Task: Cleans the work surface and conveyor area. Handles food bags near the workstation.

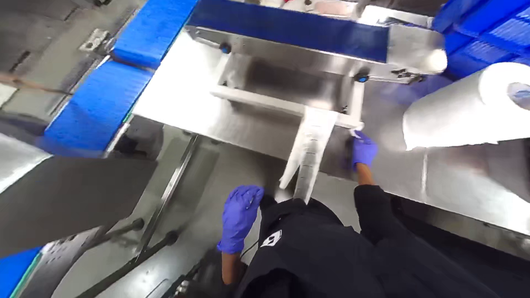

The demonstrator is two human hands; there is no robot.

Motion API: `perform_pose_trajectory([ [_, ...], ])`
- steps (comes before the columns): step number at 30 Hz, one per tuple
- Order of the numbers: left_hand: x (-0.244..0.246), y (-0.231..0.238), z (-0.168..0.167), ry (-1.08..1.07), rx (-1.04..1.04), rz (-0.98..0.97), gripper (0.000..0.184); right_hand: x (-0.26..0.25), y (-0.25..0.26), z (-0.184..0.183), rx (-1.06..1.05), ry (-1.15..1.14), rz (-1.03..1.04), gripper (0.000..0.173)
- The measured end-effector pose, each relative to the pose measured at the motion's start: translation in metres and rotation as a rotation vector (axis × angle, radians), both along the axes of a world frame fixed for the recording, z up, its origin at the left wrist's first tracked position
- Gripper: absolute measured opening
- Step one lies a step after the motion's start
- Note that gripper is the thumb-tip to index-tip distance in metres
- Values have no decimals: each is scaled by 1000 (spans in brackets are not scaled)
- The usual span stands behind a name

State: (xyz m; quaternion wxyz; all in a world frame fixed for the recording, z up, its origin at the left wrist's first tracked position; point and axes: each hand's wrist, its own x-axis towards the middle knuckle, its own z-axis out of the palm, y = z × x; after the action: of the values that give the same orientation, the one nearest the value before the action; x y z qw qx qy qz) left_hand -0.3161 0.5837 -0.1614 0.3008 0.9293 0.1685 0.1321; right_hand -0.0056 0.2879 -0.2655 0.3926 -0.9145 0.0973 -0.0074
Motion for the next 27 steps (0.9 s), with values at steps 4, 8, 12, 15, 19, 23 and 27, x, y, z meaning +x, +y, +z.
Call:
perform_pose_trajectory([
  [4,-40,59,2,-4,-12,63,28,-33,23,44,350,-189,-287,34],
  [8,-84,124,-6,12,8,94,28,-87,108,84,379,-347,-42,34],
  [12,-112,180,-2,54,25,85,32,-118,218,55,140,-162,347,34],
  [15,-122,208,7,7,40,103,31,-103,273,-11,-231,-72,407,47],
  [19,-124,232,0,15,-6,158,32,-91,341,-50,-469,-104,374,73],
  [23,-113,255,-22,-8,-105,155,28,-113,429,-46,-401,-176,565,81],
  [27,-81,294,-27,-1,-106,73,26,-115,532,-44,-328,-143,683,84],
])
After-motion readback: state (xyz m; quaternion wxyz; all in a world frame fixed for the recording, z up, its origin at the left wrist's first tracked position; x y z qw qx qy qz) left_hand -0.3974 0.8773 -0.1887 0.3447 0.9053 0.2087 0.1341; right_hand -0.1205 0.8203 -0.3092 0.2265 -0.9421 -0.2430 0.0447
